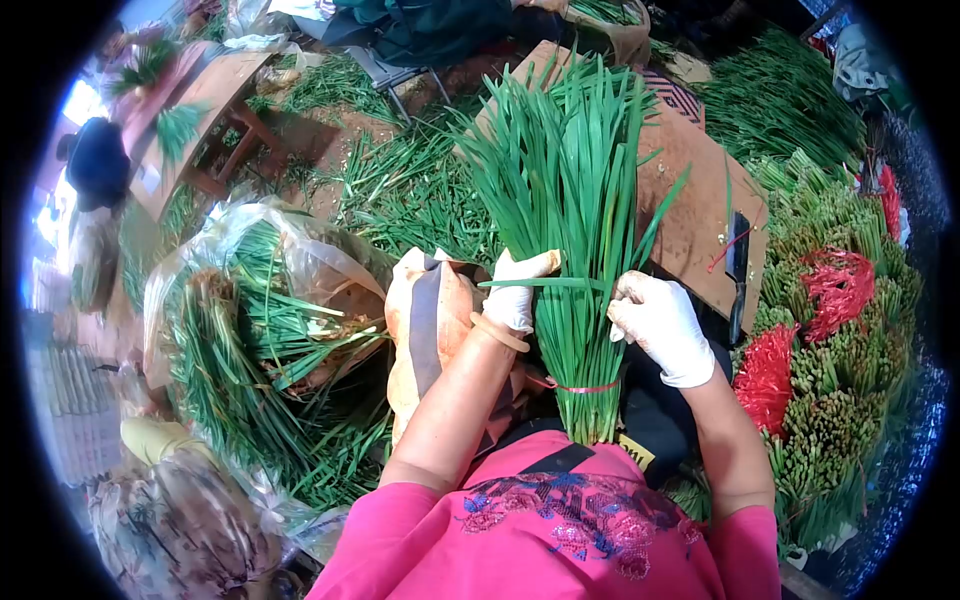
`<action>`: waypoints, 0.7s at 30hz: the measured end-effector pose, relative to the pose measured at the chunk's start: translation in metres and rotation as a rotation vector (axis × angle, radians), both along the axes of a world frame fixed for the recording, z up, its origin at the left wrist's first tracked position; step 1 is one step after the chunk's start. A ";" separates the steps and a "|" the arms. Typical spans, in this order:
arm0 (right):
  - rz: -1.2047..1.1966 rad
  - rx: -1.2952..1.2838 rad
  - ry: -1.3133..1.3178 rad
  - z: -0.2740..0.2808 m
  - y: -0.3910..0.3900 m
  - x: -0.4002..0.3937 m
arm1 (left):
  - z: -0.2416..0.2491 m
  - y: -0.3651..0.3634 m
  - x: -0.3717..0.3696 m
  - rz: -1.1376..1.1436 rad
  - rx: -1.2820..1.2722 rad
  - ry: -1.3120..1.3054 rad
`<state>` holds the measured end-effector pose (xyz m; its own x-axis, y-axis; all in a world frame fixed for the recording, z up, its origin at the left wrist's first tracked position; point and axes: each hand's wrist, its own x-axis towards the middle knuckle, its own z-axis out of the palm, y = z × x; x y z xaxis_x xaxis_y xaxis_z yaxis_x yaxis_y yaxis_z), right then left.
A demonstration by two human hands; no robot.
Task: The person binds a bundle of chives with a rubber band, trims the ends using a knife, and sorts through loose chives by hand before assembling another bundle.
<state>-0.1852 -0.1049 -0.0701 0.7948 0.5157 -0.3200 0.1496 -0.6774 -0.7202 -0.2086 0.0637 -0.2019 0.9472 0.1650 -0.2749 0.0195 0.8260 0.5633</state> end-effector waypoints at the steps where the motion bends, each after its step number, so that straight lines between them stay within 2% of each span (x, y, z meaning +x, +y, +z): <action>1: -0.064 0.124 0.109 -0.002 -0.001 -0.002 | 0.000 0.000 0.000 -0.008 -0.022 0.001; 3: -0.188 0.378 0.320 -0.009 -0.005 -0.009 | -0.008 0.000 0.000 0.018 -0.030 -0.034; 4: -0.219 0.567 0.342 -0.008 -0.008 -0.018 | -0.010 0.001 0.002 0.032 -0.031 -0.057; 5: -0.334 0.700 0.430 0.000 -0.010 -0.026 | -0.009 0.004 0.003 -0.016 -0.087 0.051; 7: -0.378 1.568 0.647 0.026 -0.020 -0.020 | 0.013 0.009 0.000 -0.093 -0.076 -0.034; 8: -0.257 1.664 0.660 0.038 -0.035 -0.012 | -0.017 0.015 0.003 -0.150 -0.140 -0.150; 9: -0.135 1.760 0.664 0.046 -0.054 -0.001 | 0.018 0.007 -0.006 -0.094 -0.182 -0.114; 10: -0.172 1.294 0.240 0.044 -0.077 0.011 | 0.018 0.006 -0.009 -0.098 -0.213 -0.097; 12: -0.471 0.699 0.185 0.055 -0.072 0.027 | 0.016 0.006 -0.013 -0.131 -0.291 -0.065; 13: -0.487 0.423 0.125 0.035 -0.073 0.045 | -0.006 0.009 -0.010 -0.157 -0.304 -0.126; 14: -0.371 0.579 0.109 -0.003 -0.086 0.057 | -0.009 0.009 -0.011 -0.172 -0.282 -0.124; 15: -0.258 0.536 0.077 -0.026 -0.079 0.068 | -0.011 0.009 -0.010 -0.181 -0.260 -0.127; 16: -0.299 0.706 0.061 -0.018 -0.052 0.052 | -0.038 0.010 -0.004 -0.082 -0.126 -0.094; 17: -0.286 0.653 0.118 -0.012 -0.037 0.047 | -0.022 0.010 -0.003 -0.220 0.004 -0.153; 18: -0.312 0.578 0.215 0.002 -0.011 0.045 | 0.001 -0.001 -0.002 -0.151 0.071 -0.125; 19: -0.289 0.303 -0.035 -0.055 -0.009 0.075 | 0.017 -0.013 -0.001 -0.080 0.136 -0.097; 20: -0.288 0.006 -0.262 -0.108 -0.006 0.103 | -0.001 -0.005 -0.004 -0.118 -0.015 -0.198; 21: -0.430 0.292 -0.177 -0.077 -0.013 0.099 | 0.020 -0.005 -0.007 -0.059 0.040 -0.061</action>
